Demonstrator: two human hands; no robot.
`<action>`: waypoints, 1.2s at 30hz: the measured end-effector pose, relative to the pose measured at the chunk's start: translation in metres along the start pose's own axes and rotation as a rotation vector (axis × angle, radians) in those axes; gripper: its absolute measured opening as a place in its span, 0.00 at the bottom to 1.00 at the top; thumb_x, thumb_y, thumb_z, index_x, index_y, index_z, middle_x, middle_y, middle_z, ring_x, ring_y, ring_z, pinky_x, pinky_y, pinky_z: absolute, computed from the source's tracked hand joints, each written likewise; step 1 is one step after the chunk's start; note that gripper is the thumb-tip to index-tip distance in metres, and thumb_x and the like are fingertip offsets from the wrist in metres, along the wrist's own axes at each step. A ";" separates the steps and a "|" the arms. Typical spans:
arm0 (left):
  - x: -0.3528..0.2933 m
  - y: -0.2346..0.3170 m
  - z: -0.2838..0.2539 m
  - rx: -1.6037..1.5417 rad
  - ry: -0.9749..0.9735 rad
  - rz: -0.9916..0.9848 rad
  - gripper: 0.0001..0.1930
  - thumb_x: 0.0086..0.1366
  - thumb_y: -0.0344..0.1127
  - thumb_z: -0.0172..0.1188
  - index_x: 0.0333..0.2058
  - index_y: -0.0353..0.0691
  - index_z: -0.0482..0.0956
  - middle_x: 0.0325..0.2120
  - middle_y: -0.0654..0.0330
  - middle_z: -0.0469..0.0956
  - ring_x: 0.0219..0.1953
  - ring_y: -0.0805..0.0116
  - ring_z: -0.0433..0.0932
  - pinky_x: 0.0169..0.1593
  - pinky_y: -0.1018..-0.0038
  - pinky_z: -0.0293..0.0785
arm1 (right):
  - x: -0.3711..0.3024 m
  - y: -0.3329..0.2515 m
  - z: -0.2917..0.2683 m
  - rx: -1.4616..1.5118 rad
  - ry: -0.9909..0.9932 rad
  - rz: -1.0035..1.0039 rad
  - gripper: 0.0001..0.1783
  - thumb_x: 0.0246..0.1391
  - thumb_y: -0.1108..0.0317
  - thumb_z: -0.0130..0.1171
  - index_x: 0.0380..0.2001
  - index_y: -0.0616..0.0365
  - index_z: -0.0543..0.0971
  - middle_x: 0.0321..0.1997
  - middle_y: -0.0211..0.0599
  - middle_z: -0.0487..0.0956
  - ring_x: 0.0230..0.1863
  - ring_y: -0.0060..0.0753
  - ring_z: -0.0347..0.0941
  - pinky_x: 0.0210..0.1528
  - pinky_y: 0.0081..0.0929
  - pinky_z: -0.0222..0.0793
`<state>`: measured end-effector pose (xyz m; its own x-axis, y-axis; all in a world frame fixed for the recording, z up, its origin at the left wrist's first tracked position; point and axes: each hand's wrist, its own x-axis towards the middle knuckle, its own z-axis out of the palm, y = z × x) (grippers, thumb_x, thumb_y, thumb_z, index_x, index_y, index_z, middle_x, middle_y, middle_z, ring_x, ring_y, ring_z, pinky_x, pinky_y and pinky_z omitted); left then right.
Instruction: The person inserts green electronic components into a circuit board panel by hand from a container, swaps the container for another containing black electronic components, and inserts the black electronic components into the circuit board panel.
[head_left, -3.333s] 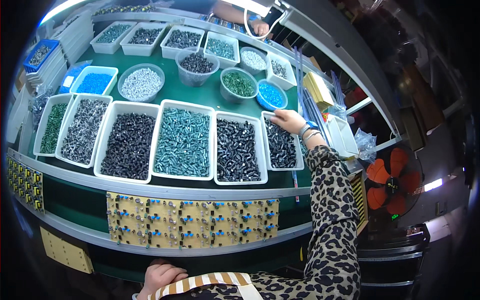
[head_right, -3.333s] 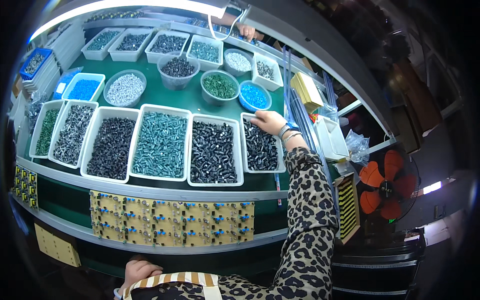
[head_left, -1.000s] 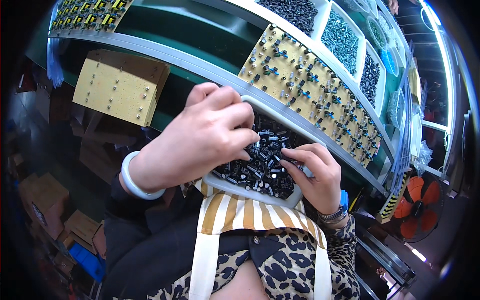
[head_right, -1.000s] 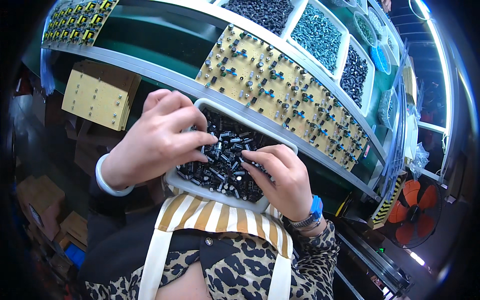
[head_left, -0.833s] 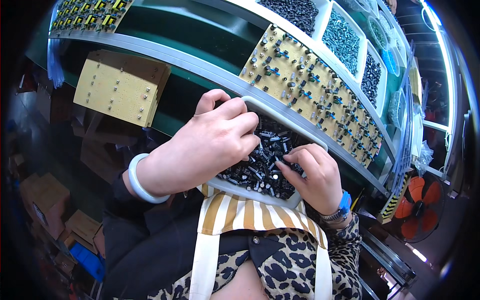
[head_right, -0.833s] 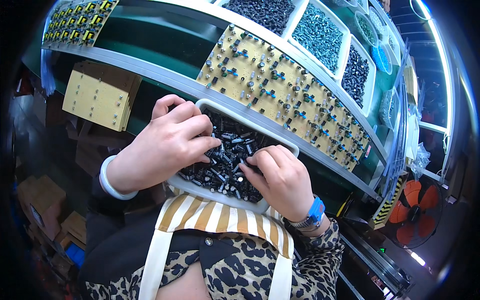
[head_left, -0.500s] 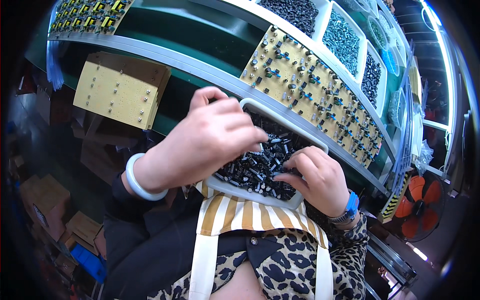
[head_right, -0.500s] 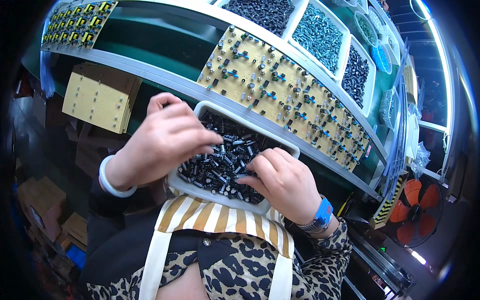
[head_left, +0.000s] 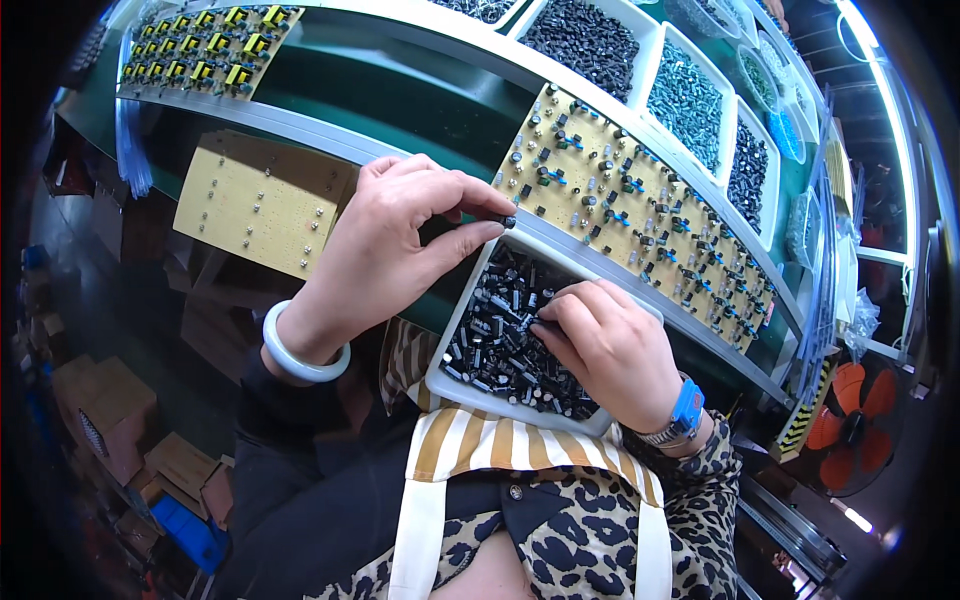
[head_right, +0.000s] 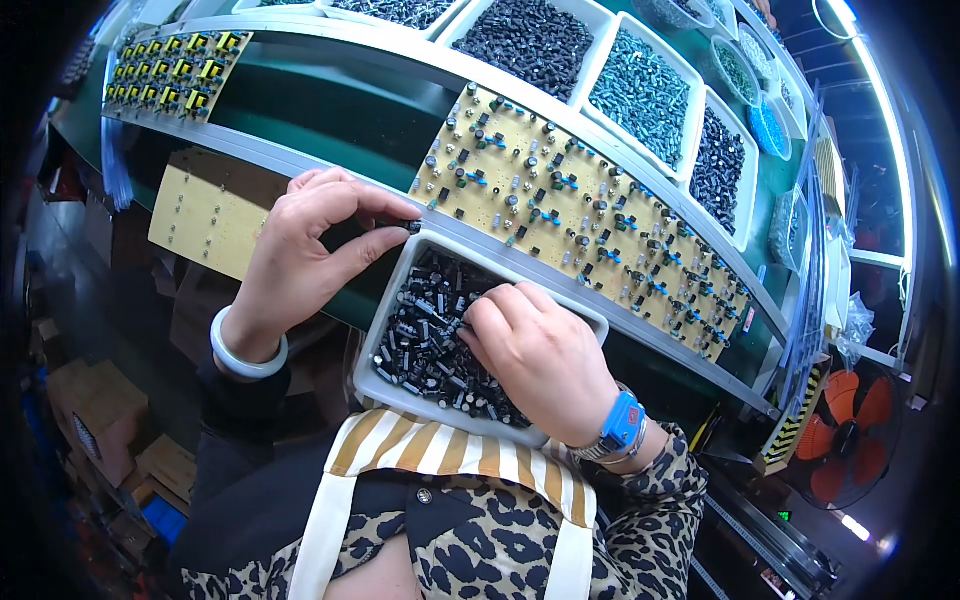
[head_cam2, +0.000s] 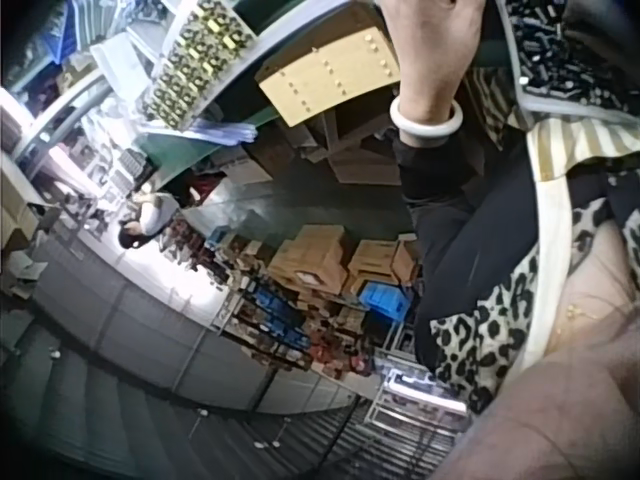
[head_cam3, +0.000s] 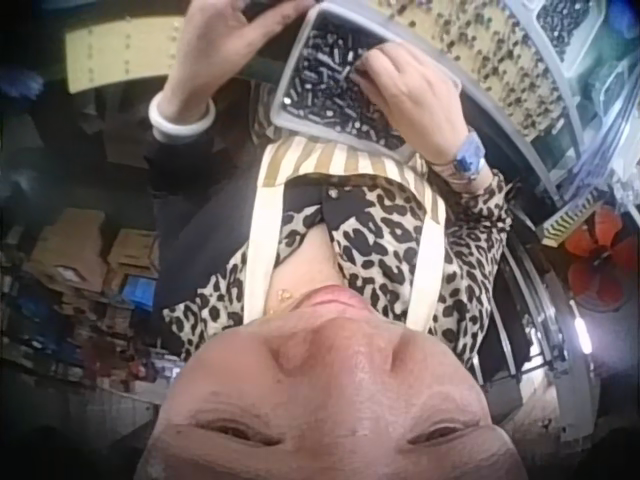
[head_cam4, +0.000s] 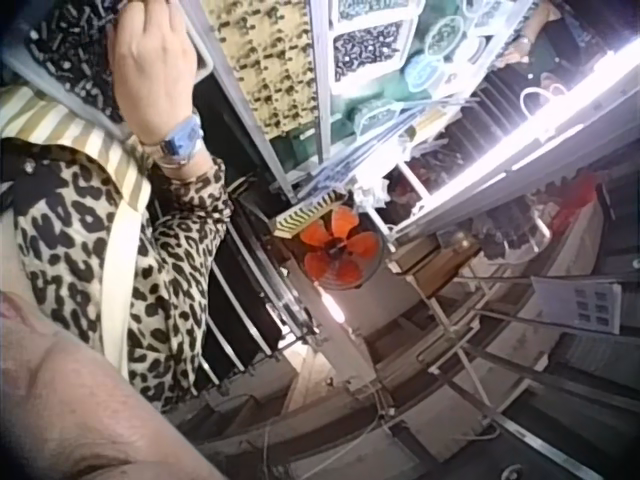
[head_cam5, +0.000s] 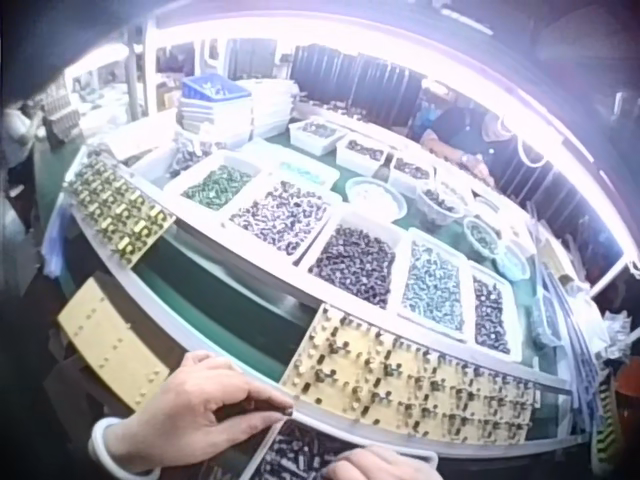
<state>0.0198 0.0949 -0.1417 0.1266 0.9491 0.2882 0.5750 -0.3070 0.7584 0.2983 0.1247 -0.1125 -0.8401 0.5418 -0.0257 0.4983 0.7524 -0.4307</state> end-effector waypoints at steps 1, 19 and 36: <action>0.001 0.000 -0.001 0.031 0.017 0.005 0.11 0.66 0.30 0.76 0.47 0.42 0.92 0.40 0.63 0.90 0.45 0.65 0.85 0.59 0.65 0.69 | 0.000 0.000 -0.001 0.012 -0.024 -0.007 0.13 0.64 0.70 0.72 0.50 0.59 0.85 0.42 0.39 0.82 0.44 0.47 0.81 0.46 0.41 0.80; 0.034 0.004 0.023 0.628 0.198 0.179 0.09 0.62 0.32 0.76 0.41 0.51 0.90 0.40 0.73 0.86 0.47 0.70 0.81 0.66 0.59 0.60 | -0.003 0.006 0.026 0.240 0.308 0.030 0.25 0.56 0.90 0.64 0.55 0.59 0.86 0.45 0.42 0.80 0.44 0.48 0.79 0.46 0.40 0.78; 0.039 0.010 0.024 0.811 0.184 0.427 0.11 0.60 0.32 0.73 0.42 0.54 0.93 0.40 0.73 0.85 0.49 0.72 0.82 0.75 0.54 0.53 | -0.021 0.018 0.015 0.914 0.443 0.292 0.11 0.69 0.80 0.67 0.52 0.66 0.83 0.46 0.40 0.89 0.42 0.27 0.87 0.46 0.27 0.84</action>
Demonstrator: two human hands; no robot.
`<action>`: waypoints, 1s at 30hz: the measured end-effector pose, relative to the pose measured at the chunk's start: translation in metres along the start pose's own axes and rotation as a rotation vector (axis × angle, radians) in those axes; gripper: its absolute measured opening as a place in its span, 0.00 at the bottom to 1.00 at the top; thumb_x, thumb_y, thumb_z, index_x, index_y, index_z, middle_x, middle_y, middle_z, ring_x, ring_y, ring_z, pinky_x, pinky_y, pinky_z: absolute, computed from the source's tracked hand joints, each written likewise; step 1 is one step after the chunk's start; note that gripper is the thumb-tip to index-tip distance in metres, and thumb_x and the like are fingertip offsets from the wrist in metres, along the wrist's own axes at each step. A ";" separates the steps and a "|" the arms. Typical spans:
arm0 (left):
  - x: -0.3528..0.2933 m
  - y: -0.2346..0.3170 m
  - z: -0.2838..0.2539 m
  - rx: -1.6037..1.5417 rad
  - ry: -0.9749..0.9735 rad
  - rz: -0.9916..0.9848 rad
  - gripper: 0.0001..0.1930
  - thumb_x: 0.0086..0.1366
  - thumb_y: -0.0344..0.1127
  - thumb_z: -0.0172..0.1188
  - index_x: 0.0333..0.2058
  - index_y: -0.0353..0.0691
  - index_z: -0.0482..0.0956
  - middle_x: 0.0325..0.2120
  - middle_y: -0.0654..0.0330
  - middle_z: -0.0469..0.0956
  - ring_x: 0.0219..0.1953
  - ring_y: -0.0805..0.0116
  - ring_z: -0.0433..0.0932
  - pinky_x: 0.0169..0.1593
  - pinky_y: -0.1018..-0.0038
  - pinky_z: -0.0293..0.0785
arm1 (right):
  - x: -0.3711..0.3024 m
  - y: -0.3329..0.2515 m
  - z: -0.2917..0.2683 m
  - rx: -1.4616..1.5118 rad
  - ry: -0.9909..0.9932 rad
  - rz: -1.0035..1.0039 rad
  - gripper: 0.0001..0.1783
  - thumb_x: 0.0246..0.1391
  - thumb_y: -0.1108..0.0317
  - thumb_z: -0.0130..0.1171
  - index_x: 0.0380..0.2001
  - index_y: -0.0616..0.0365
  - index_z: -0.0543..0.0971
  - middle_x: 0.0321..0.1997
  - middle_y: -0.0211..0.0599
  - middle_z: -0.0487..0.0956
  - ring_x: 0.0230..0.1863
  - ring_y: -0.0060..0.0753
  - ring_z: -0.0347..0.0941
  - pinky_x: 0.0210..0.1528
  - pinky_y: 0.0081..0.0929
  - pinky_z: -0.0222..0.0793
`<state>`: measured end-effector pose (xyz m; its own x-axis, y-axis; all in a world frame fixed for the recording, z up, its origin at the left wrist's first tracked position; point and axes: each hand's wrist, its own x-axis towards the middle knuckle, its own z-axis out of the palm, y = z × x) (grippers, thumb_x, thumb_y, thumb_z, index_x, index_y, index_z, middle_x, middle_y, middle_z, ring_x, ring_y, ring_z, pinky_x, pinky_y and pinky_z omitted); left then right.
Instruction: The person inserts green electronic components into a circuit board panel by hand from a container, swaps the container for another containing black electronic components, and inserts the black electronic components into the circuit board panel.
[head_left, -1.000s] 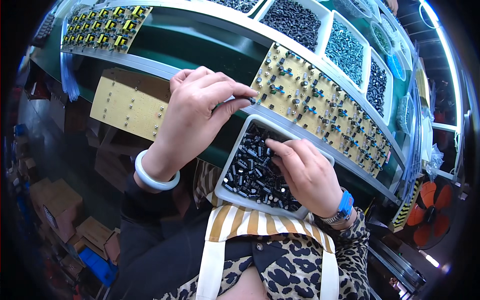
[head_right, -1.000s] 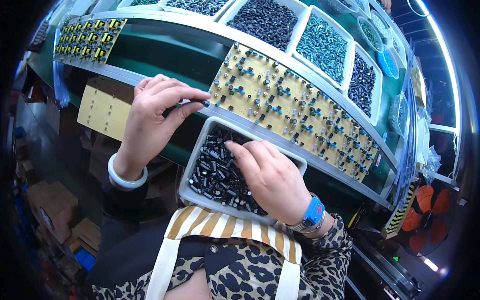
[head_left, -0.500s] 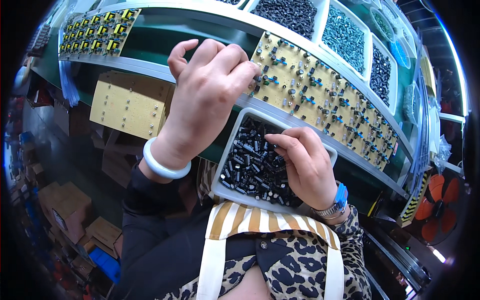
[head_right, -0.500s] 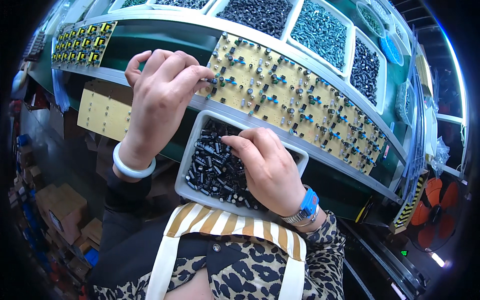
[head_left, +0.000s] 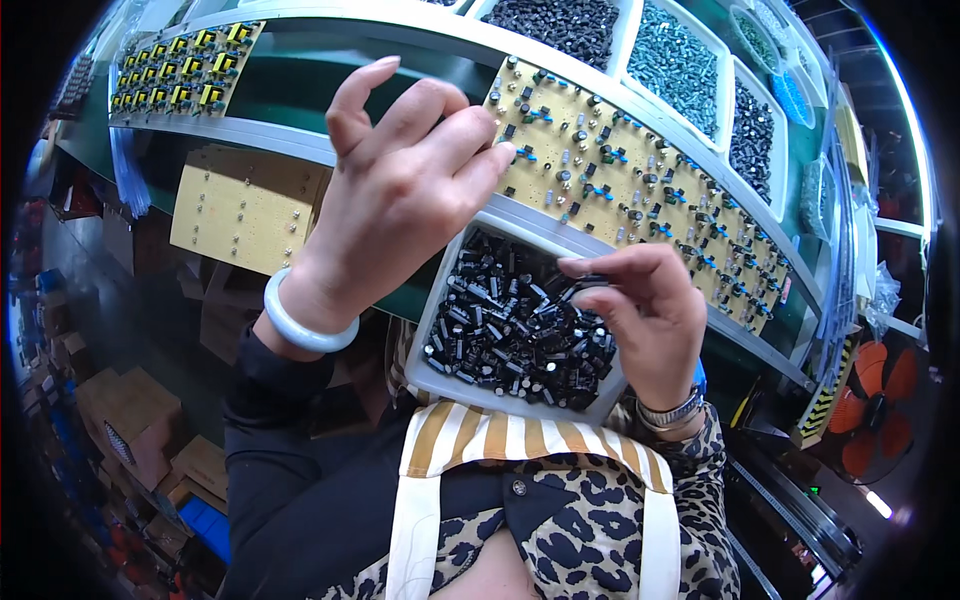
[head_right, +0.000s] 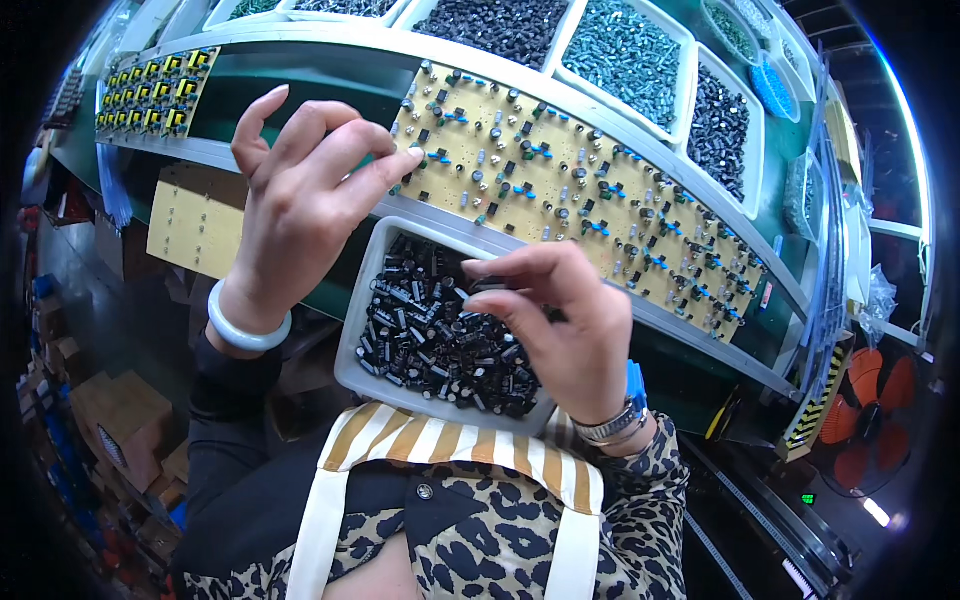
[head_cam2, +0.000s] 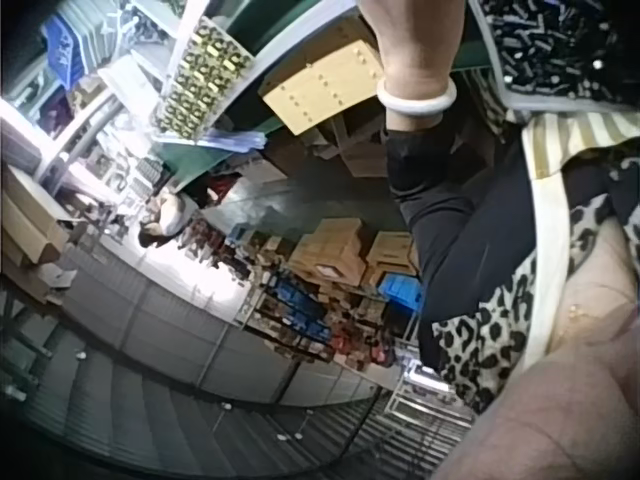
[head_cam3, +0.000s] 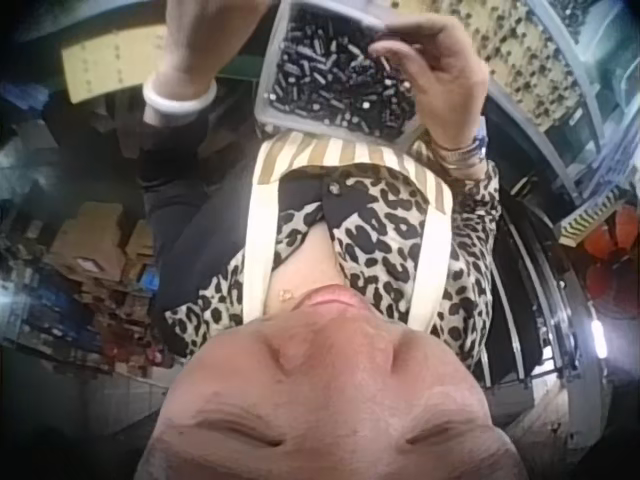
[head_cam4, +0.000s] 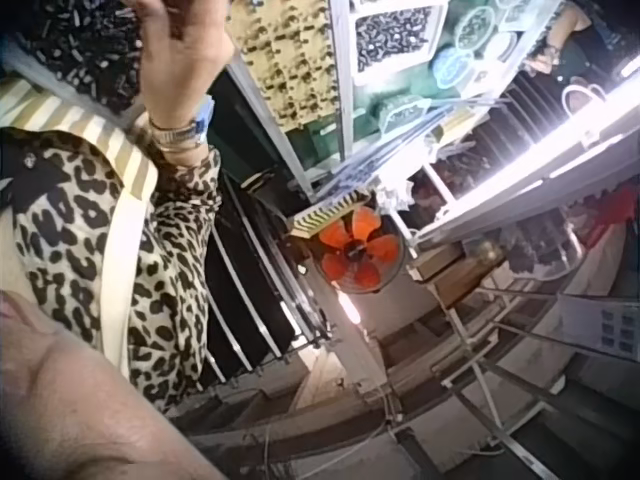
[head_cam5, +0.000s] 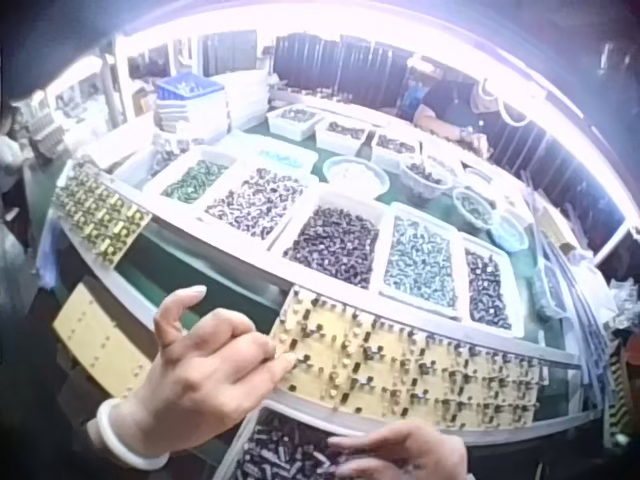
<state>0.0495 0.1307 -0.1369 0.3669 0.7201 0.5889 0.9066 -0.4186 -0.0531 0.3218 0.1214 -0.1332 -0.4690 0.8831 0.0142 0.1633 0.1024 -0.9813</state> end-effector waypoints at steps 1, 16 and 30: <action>-0.004 0.002 0.000 -0.027 0.014 -0.037 0.11 0.60 0.33 0.74 0.43 0.54 0.93 0.40 0.73 0.85 0.48 0.71 0.82 0.75 0.54 0.53 | 0.001 -0.005 -0.009 0.079 0.007 0.083 0.09 0.71 0.79 0.67 0.52 0.66 0.83 0.47 0.40 0.90 0.43 0.24 0.87 0.46 0.25 0.85; -0.034 0.072 -0.021 -0.536 -0.407 0.232 0.07 0.65 0.32 0.64 0.40 0.45 0.88 0.34 0.69 0.78 0.46 0.71 0.80 0.76 0.46 0.57 | 0.036 -0.015 -0.032 -0.253 -0.021 0.043 0.13 0.66 0.76 0.75 0.52 0.65 0.87 0.44 0.35 0.89 0.45 0.25 0.88 0.50 0.24 0.85; -0.043 0.065 -0.024 -0.661 -0.200 -0.139 0.08 0.68 0.33 0.69 0.45 0.49 0.89 0.36 0.71 0.84 0.45 0.72 0.82 0.72 0.52 0.58 | 0.066 -0.026 -0.027 -1.021 -0.148 -0.432 0.10 0.62 0.72 0.74 0.45 0.59 0.87 0.41 0.43 0.85 0.44 0.50 0.83 0.47 0.44 0.81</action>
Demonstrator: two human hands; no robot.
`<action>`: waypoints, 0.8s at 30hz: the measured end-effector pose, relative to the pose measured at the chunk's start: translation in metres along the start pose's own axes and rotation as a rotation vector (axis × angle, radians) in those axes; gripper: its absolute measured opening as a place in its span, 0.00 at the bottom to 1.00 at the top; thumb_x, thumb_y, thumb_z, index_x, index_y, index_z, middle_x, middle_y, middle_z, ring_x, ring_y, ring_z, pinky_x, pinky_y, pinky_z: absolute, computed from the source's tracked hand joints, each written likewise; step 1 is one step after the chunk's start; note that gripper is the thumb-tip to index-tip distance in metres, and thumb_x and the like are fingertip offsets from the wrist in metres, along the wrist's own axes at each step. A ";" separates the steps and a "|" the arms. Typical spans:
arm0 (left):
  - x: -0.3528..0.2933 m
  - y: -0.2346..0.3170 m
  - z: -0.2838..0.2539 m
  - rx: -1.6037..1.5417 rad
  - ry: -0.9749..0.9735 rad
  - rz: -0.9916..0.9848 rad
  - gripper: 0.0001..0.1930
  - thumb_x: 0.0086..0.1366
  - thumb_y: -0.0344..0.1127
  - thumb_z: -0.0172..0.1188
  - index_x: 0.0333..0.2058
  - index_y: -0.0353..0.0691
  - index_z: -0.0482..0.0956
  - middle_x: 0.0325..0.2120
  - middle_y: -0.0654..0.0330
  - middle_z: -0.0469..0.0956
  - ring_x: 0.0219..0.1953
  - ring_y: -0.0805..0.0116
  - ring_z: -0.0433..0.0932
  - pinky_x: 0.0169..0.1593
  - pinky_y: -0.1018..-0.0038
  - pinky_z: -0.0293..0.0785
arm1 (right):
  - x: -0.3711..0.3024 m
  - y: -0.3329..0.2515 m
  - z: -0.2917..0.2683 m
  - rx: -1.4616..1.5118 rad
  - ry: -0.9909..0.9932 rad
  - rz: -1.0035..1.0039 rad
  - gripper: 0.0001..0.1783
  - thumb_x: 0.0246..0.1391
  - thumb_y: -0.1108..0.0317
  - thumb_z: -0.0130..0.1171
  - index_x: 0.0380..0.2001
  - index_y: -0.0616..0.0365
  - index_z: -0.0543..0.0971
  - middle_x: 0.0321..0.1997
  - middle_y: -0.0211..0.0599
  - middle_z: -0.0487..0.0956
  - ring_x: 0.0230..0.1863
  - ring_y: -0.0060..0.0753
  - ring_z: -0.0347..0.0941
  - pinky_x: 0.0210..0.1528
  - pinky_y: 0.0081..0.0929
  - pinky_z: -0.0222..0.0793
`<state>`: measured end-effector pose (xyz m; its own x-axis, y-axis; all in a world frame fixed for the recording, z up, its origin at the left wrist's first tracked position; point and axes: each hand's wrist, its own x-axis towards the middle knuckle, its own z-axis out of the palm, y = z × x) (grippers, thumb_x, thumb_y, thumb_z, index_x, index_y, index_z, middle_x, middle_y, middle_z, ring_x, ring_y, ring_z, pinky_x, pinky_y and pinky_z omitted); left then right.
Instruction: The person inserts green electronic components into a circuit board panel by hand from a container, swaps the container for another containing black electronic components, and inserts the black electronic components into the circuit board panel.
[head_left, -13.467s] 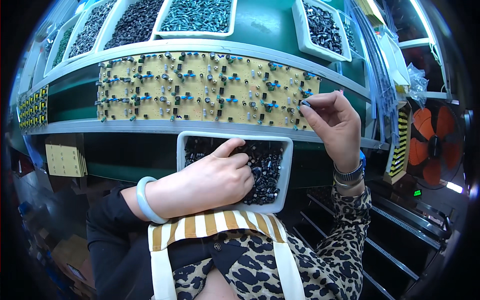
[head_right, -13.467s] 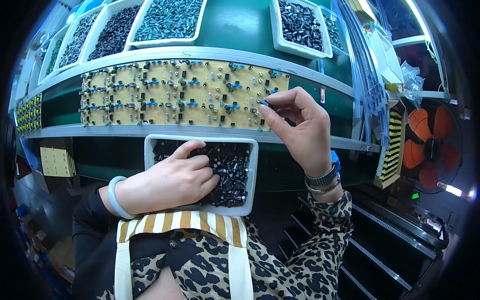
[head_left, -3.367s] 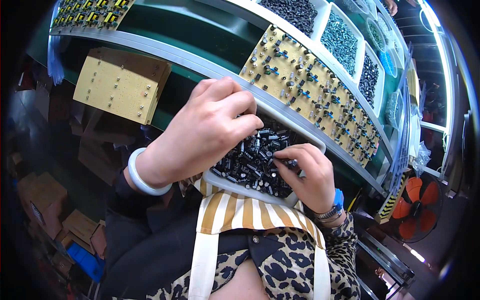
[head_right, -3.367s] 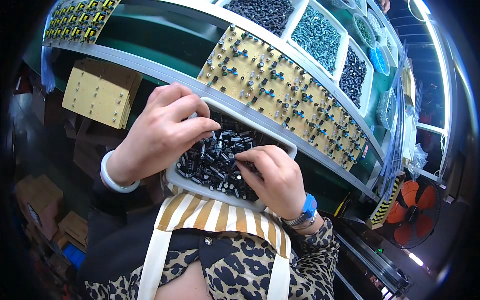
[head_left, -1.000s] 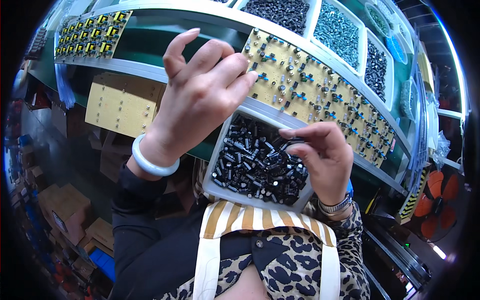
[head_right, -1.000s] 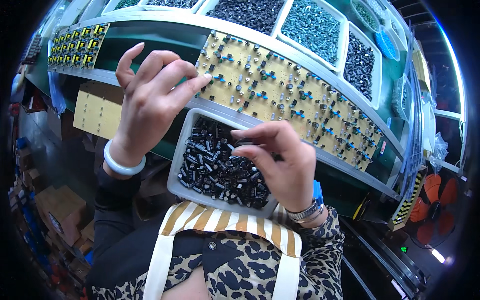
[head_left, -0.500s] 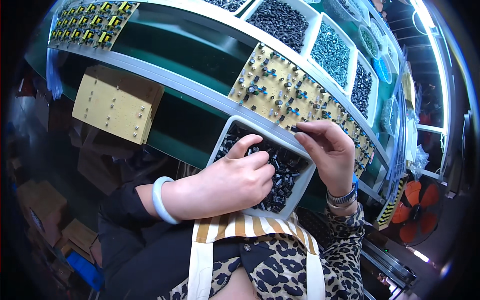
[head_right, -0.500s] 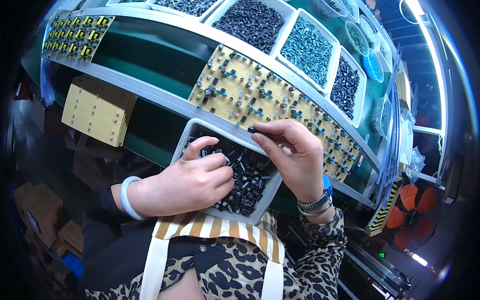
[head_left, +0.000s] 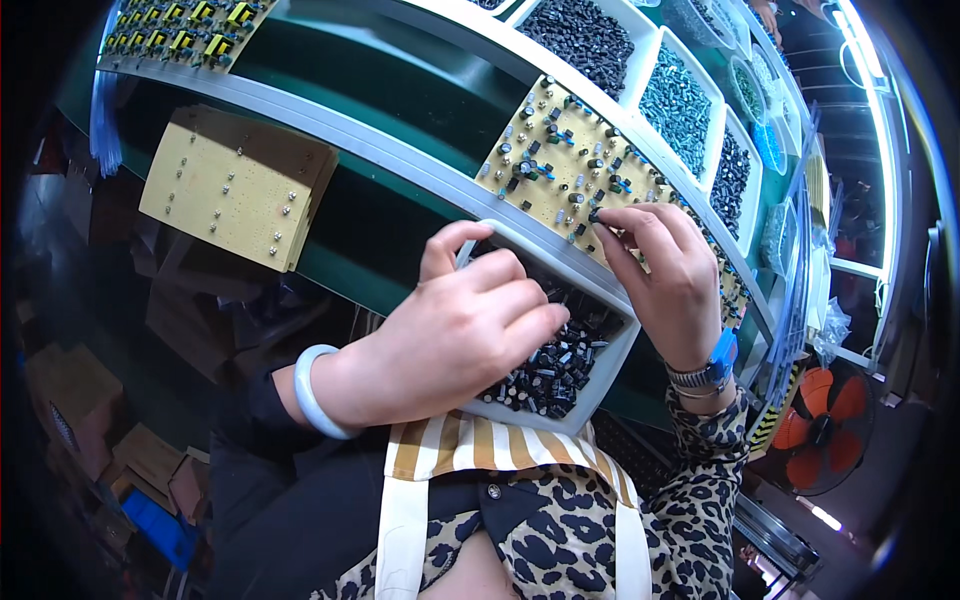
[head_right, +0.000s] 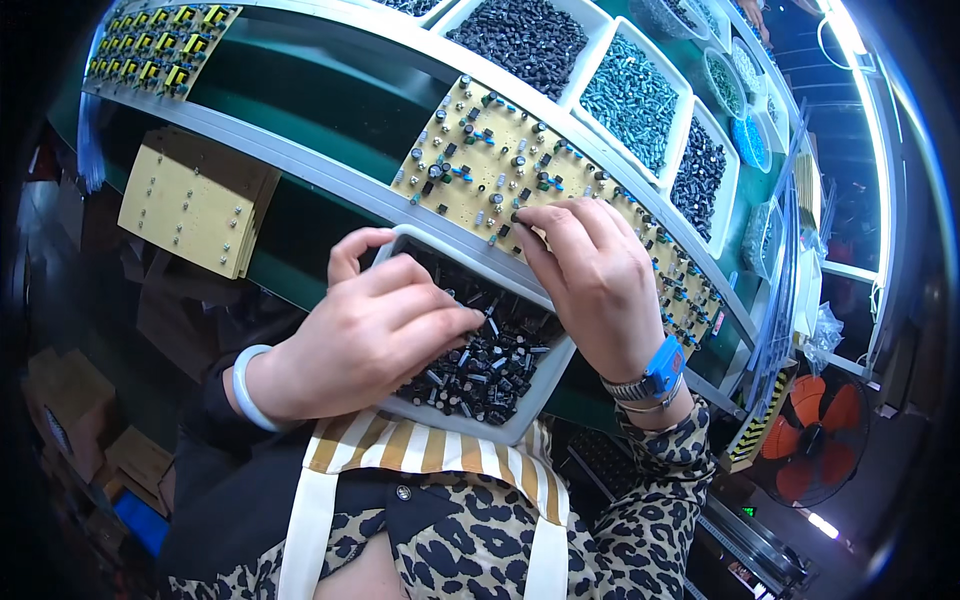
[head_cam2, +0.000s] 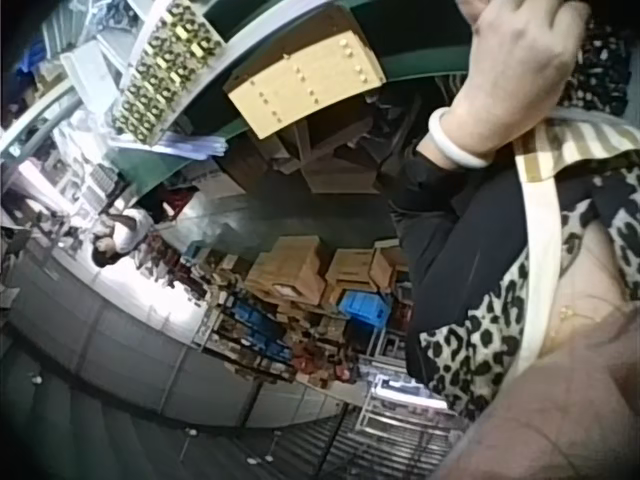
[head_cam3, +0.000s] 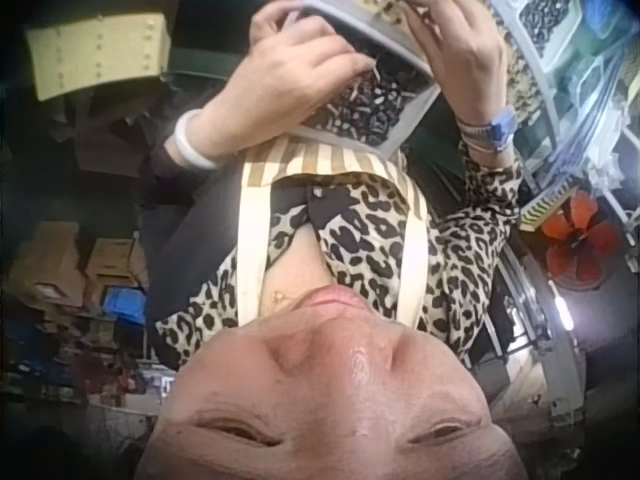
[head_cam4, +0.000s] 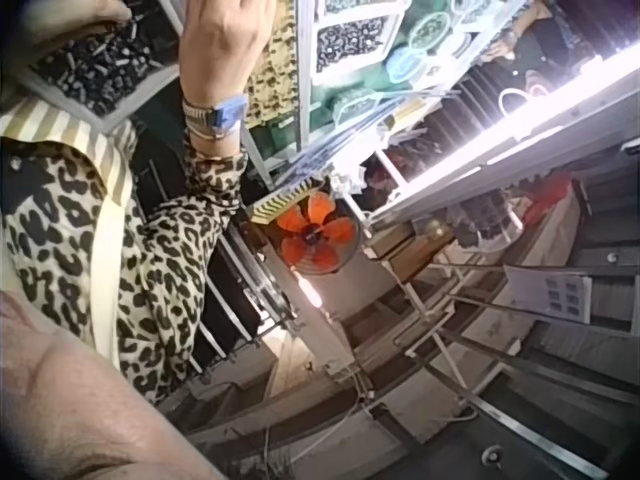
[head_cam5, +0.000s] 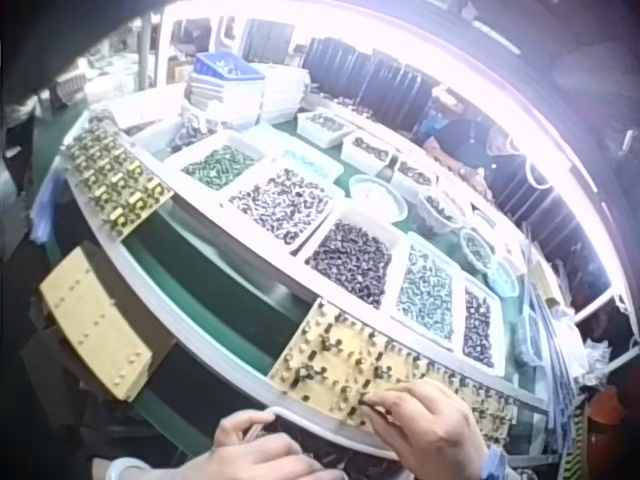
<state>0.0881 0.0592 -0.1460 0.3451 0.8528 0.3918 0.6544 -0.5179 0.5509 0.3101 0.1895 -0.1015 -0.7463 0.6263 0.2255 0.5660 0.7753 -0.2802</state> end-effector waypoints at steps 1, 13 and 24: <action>0.000 -0.002 -0.001 -0.030 0.039 -0.027 0.09 0.68 0.33 0.70 0.46 0.49 0.89 0.36 0.72 0.85 0.45 0.72 0.82 0.71 0.53 0.59 | 0.002 0.000 -0.001 0.001 -0.003 0.001 0.10 0.62 0.72 0.74 0.45 0.59 0.87 0.41 0.43 0.85 0.44 0.50 0.83 0.47 0.44 0.81; 0.003 -0.020 -0.016 -0.170 0.218 -0.215 0.13 0.62 0.29 0.78 0.45 0.48 0.92 0.35 0.72 0.87 0.41 0.70 0.80 0.65 0.63 0.63 | 0.007 -0.005 -0.003 -0.111 -0.022 -0.150 0.10 0.62 0.68 0.74 0.43 0.59 0.86 0.41 0.42 0.85 0.44 0.47 0.84 0.46 0.40 0.81; 0.025 -0.051 -0.029 -0.003 0.261 -0.160 0.11 0.64 0.31 0.78 0.44 0.47 0.91 0.36 0.69 0.88 0.41 0.68 0.81 0.59 0.66 0.66 | -0.048 -0.045 0.025 0.249 -0.392 -0.241 0.16 0.61 0.61 0.75 0.48 0.55 0.87 0.43 0.33 0.83 0.42 0.38 0.81 0.44 0.34 0.81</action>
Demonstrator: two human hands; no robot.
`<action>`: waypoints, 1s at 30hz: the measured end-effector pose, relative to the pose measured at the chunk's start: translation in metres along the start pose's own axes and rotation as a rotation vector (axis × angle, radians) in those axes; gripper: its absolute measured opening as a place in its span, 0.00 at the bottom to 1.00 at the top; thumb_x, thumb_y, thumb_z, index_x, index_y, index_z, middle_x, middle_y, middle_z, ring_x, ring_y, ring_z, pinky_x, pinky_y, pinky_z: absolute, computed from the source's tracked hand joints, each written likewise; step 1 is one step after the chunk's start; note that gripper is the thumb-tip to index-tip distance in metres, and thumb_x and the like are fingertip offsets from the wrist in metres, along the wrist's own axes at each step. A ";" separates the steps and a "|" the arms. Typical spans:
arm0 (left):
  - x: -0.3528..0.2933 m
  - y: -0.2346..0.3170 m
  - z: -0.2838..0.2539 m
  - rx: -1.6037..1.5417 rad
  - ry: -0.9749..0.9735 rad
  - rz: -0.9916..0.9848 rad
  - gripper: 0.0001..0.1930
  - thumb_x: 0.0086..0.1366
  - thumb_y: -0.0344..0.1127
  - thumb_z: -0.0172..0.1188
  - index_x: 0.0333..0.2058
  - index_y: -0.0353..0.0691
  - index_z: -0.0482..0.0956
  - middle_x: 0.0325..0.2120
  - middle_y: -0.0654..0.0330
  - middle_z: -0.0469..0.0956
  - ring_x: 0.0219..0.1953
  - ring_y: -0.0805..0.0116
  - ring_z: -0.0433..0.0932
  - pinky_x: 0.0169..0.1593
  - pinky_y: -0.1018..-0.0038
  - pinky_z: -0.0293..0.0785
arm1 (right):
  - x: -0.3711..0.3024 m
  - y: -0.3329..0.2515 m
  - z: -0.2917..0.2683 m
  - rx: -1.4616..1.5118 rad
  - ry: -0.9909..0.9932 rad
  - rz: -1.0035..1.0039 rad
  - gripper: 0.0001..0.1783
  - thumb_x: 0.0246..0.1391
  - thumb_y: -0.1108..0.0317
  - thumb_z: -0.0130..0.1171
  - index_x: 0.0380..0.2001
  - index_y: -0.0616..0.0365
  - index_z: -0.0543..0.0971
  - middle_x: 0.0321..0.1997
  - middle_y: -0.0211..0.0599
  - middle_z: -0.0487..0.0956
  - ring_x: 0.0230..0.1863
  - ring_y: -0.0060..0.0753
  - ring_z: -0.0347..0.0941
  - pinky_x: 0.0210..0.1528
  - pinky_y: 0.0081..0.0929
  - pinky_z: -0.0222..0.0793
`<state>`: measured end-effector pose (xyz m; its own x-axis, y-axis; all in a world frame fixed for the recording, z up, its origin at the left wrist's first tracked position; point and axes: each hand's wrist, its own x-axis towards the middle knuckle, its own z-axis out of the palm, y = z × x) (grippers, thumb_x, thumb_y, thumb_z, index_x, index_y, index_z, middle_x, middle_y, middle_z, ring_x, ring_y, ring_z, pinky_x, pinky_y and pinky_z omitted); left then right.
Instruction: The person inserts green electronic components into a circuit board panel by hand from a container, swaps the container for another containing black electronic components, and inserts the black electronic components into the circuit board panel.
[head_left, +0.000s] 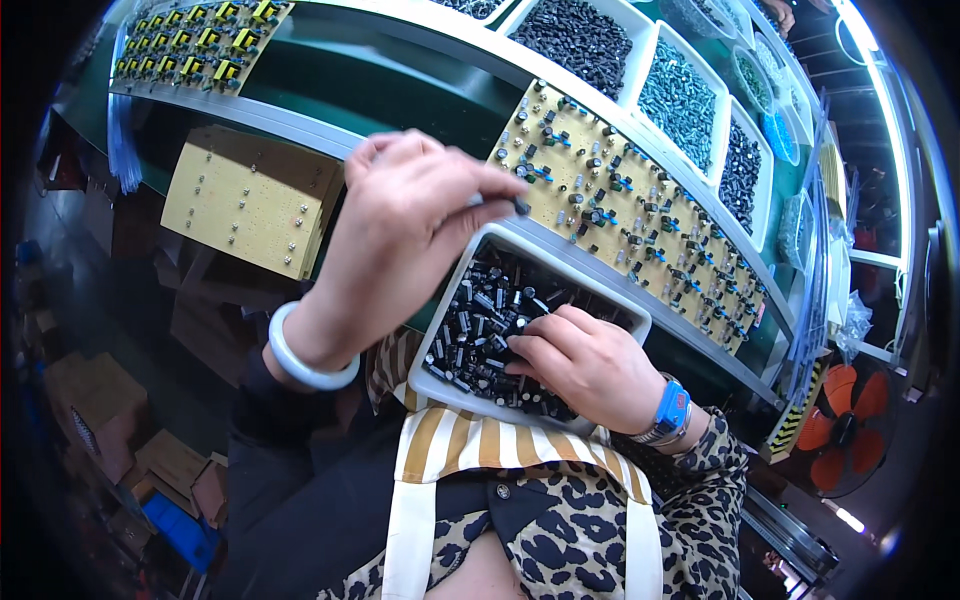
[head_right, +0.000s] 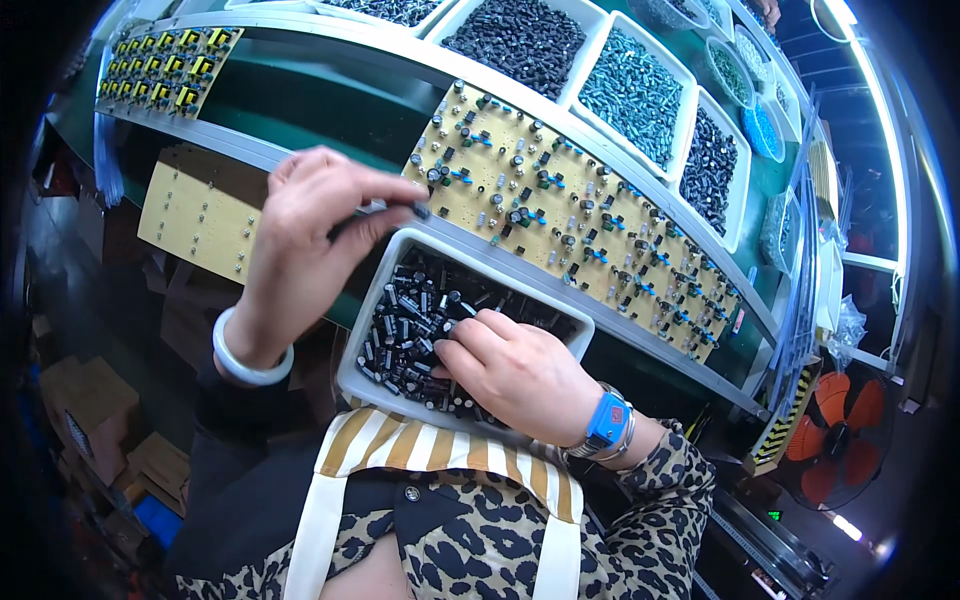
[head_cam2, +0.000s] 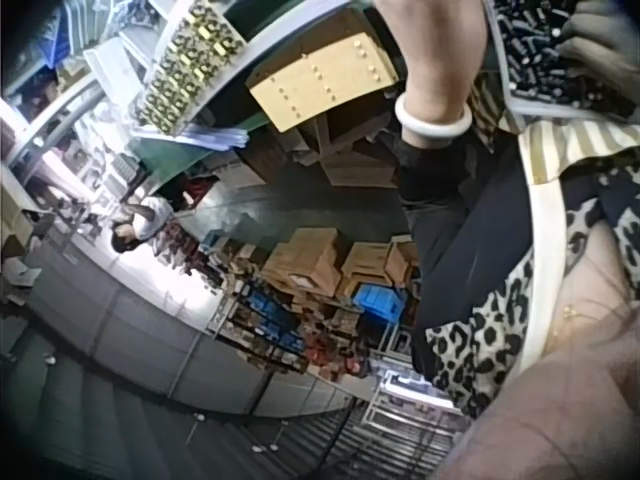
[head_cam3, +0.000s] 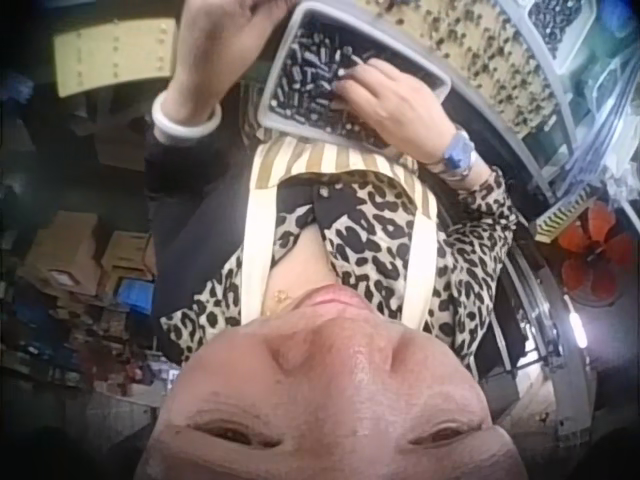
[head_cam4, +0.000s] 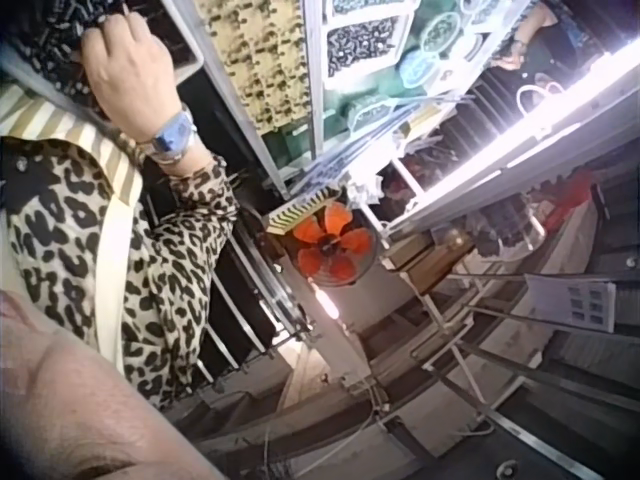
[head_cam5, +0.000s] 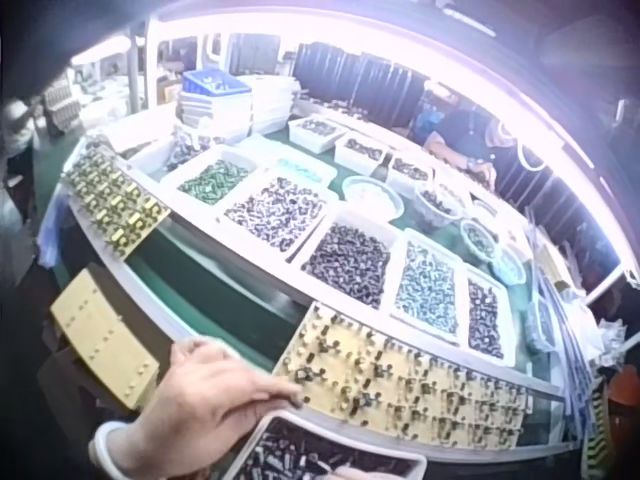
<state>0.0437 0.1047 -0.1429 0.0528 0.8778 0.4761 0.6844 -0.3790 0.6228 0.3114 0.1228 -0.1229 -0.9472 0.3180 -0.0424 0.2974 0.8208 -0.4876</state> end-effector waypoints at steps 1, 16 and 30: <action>0.007 -0.003 0.000 0.071 0.035 0.003 0.09 0.65 0.32 0.77 0.44 0.47 0.91 0.36 0.69 0.88 0.42 0.68 0.81 0.59 0.65 0.65 | 0.002 0.000 -0.001 -0.008 -0.018 -0.016 0.16 0.61 0.62 0.75 0.49 0.55 0.86 0.44 0.33 0.83 0.43 0.38 0.81 0.44 0.34 0.81; 0.060 -0.007 0.027 0.595 0.069 0.144 0.06 0.73 0.40 0.70 0.37 0.47 0.89 0.37 0.67 0.84 0.46 0.64 0.79 0.63 0.57 0.60 | -0.009 0.003 0.008 -0.028 0.022 -0.066 0.16 0.66 0.61 0.68 0.53 0.52 0.86 0.49 0.31 0.83 0.53 0.34 0.79 0.53 0.35 0.77; 0.069 0.005 0.022 0.750 -0.046 0.167 0.08 0.73 0.41 0.70 0.35 0.45 0.88 0.36 0.65 0.84 0.47 0.61 0.80 0.63 0.54 0.61 | -0.009 0.010 0.012 0.010 0.022 -0.112 0.18 0.63 0.63 0.67 0.55 0.50 0.86 0.50 0.29 0.83 0.55 0.34 0.78 0.56 0.34 0.73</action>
<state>0.0662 0.1701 -0.1203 0.2175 0.8441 0.4902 0.9738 -0.2216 -0.0506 0.3217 0.1224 -0.1377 -0.9714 0.2352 0.0321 0.1887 0.8472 -0.4966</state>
